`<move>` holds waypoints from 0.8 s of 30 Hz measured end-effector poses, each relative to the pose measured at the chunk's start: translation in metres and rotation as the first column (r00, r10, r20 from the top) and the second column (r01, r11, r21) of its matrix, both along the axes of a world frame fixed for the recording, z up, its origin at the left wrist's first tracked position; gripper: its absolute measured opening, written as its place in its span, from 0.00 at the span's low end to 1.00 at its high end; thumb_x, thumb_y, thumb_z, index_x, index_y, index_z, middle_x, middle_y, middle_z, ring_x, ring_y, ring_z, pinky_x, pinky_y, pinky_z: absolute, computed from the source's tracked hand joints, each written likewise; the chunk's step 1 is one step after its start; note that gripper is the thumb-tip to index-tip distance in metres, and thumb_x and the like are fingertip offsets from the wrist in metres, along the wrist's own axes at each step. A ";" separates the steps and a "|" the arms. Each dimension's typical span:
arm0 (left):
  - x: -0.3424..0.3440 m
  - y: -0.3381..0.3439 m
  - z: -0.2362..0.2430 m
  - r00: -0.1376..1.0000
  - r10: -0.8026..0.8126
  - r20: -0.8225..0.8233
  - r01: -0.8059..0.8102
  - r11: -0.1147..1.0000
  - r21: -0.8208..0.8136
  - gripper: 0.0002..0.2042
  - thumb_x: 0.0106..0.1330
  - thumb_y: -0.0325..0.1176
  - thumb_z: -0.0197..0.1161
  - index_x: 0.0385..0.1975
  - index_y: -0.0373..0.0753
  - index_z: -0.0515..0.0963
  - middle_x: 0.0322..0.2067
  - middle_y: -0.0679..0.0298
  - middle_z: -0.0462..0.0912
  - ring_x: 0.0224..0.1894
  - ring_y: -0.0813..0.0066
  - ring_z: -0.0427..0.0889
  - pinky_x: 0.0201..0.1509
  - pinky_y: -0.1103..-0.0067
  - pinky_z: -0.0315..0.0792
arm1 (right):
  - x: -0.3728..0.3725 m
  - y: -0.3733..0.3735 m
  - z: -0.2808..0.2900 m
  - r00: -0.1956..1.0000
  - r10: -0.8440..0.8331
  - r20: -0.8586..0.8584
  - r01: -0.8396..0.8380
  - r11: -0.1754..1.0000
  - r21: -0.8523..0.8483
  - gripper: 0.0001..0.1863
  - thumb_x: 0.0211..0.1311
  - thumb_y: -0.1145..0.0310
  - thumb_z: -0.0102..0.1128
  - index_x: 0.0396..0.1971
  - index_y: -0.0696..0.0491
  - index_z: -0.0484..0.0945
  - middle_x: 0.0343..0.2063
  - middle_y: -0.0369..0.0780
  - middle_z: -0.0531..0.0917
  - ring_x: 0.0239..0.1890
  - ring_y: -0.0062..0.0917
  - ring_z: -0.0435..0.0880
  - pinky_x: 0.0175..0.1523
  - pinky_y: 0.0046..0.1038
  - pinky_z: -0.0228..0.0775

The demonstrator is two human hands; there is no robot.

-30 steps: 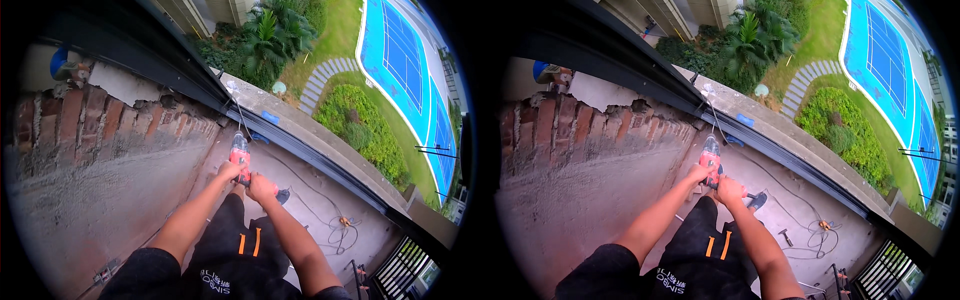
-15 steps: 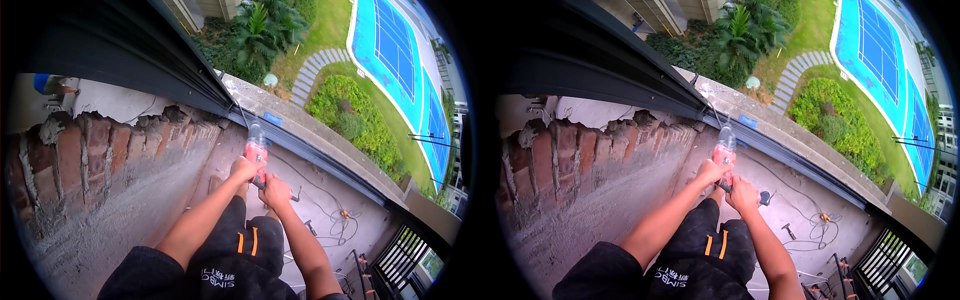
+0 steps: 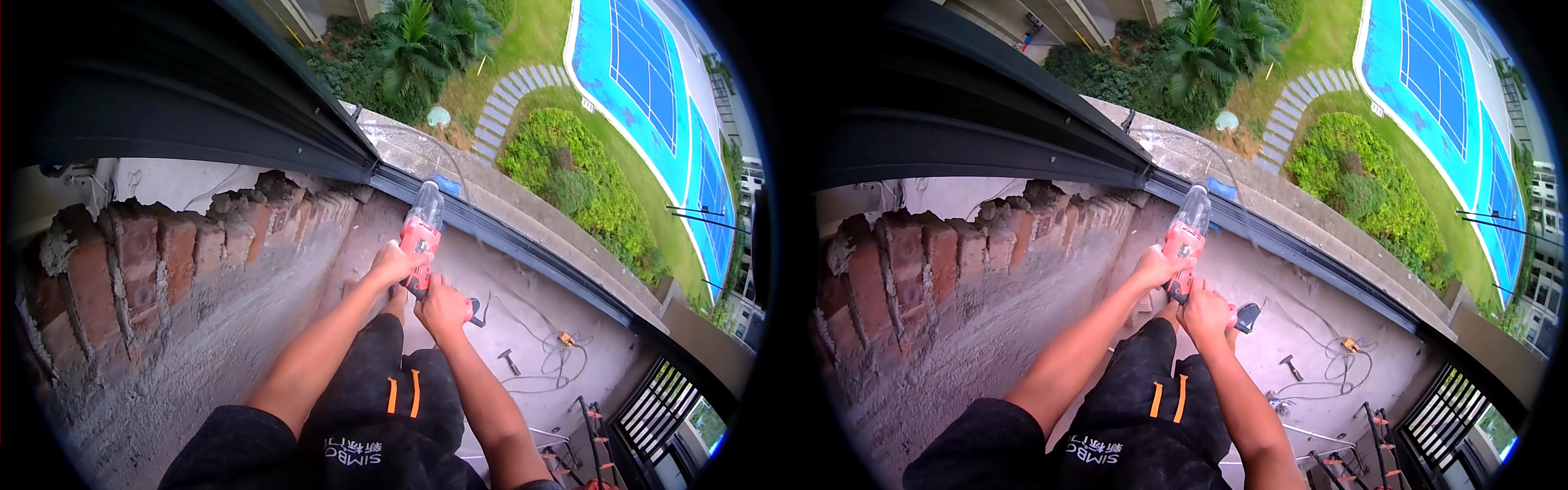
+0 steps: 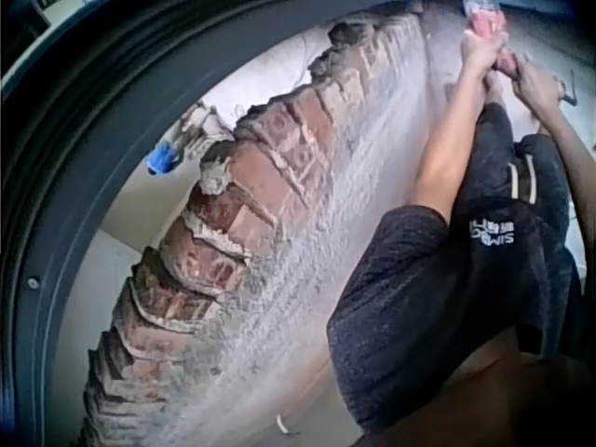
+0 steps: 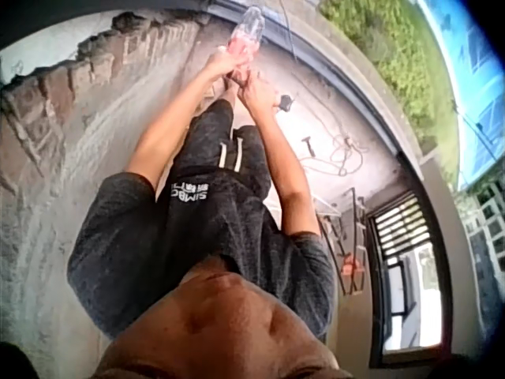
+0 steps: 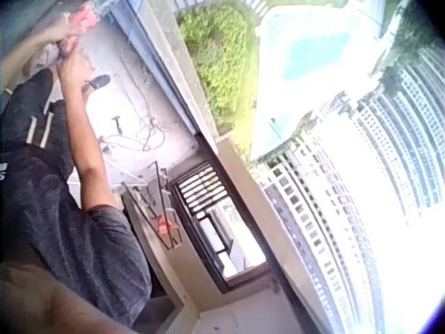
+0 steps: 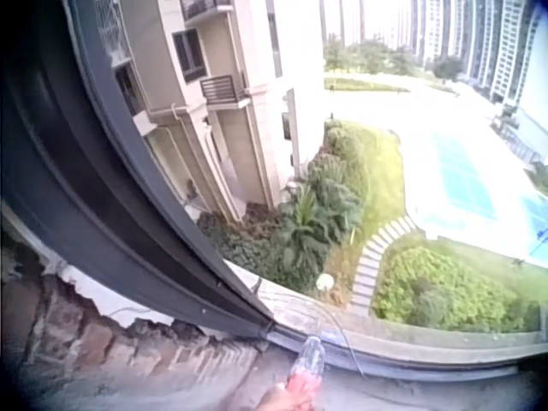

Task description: The person picks up a power drill from the floor and uses it to drill holes into the concrete exterior window ledge of a building.

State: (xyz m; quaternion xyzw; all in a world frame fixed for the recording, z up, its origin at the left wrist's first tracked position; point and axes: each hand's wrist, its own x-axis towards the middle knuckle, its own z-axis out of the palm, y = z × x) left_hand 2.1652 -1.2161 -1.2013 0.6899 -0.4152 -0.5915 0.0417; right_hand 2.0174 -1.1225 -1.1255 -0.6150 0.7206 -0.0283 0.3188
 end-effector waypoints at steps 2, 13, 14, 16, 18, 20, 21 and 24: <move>0.001 -0.003 -0.004 0.989 0.058 -0.138 -0.067 0.996 -0.066 0.30 0.54 0.52 0.83 0.40 0.25 0.88 0.35 0.52 0.92 0.33 0.68 0.92 0.36 0.70 0.83 | 0.000 -0.005 0.000 1.000 -0.015 0.009 0.016 0.996 -0.084 0.14 0.51 0.67 0.65 0.37 0.57 0.76 0.33 0.51 0.84 0.32 0.52 0.87 0.39 0.49 0.81; 0.053 0.020 -0.035 0.993 0.106 0.059 -0.118 0.956 0.269 0.30 0.59 0.49 0.83 0.46 0.24 0.85 0.37 0.55 0.91 0.32 0.72 0.91 0.29 0.71 0.82 | 0.024 -0.008 -0.022 0.975 0.216 0.051 -0.220 0.973 0.076 0.16 0.57 0.57 0.66 0.37 0.55 0.81 0.35 0.48 0.88 0.34 0.52 0.89 0.40 0.49 0.82; 0.060 0.022 -0.041 0.993 0.097 0.072 -0.112 0.959 0.259 0.31 0.59 0.49 0.83 0.46 0.24 0.85 0.37 0.56 0.91 0.32 0.72 0.91 0.30 0.72 0.82 | 0.030 -0.008 -0.023 0.977 0.206 0.052 -0.209 0.974 0.085 0.16 0.57 0.58 0.66 0.36 0.56 0.81 0.35 0.49 0.87 0.34 0.52 0.89 0.40 0.49 0.82; 0.063 0.025 -0.044 0.994 0.084 0.076 -0.101 0.961 0.256 0.31 0.59 0.50 0.83 0.46 0.24 0.85 0.37 0.56 0.91 0.32 0.72 0.91 0.30 0.72 0.82 | 0.034 -0.005 -0.030 0.980 0.192 0.045 -0.196 0.975 0.102 0.16 0.56 0.59 0.66 0.36 0.56 0.81 0.34 0.49 0.87 0.33 0.52 0.89 0.40 0.49 0.82; 0.065 0.023 -0.044 0.994 0.063 0.088 -0.080 0.976 0.203 0.31 0.56 0.58 0.81 0.36 0.28 0.87 0.28 0.58 0.89 0.21 0.72 0.86 0.21 0.71 0.76 | 0.038 0.000 -0.047 0.983 0.167 0.082 -0.171 0.984 0.050 0.15 0.54 0.61 0.66 0.34 0.57 0.80 0.33 0.50 0.87 0.34 0.52 0.89 0.40 0.48 0.83; 0.061 0.012 -0.035 0.995 0.083 0.047 -0.093 0.963 0.253 0.30 0.57 0.55 0.82 0.38 0.28 0.87 0.31 0.57 0.89 0.24 0.73 0.87 0.23 0.71 0.77 | 0.037 -0.003 -0.051 0.981 0.181 0.064 -0.183 0.983 0.018 0.15 0.53 0.62 0.66 0.35 0.57 0.79 0.31 0.50 0.87 0.32 0.49 0.89 0.39 0.46 0.83; 0.061 0.006 -0.027 0.994 0.109 0.019 -0.110 0.948 0.298 0.29 0.58 0.52 0.83 0.41 0.27 0.87 0.35 0.56 0.90 0.28 0.73 0.89 0.25 0.71 0.79 | 0.039 -0.006 -0.051 0.978 0.199 0.056 -0.199 0.980 -0.018 0.14 0.52 0.63 0.65 0.35 0.56 0.78 0.30 0.50 0.87 0.31 0.46 0.90 0.38 0.44 0.84; 0.076 -0.007 -0.019 0.997 0.073 0.013 -0.074 0.948 0.309 0.29 0.59 0.52 0.82 0.40 0.26 0.86 0.34 0.55 0.90 0.27 0.72 0.89 0.23 0.69 0.79 | 0.050 -0.019 -0.039 0.974 0.219 0.064 -0.222 0.974 0.048 0.14 0.53 0.63 0.64 0.36 0.57 0.79 0.30 0.50 0.87 0.32 0.47 0.90 0.40 0.45 0.84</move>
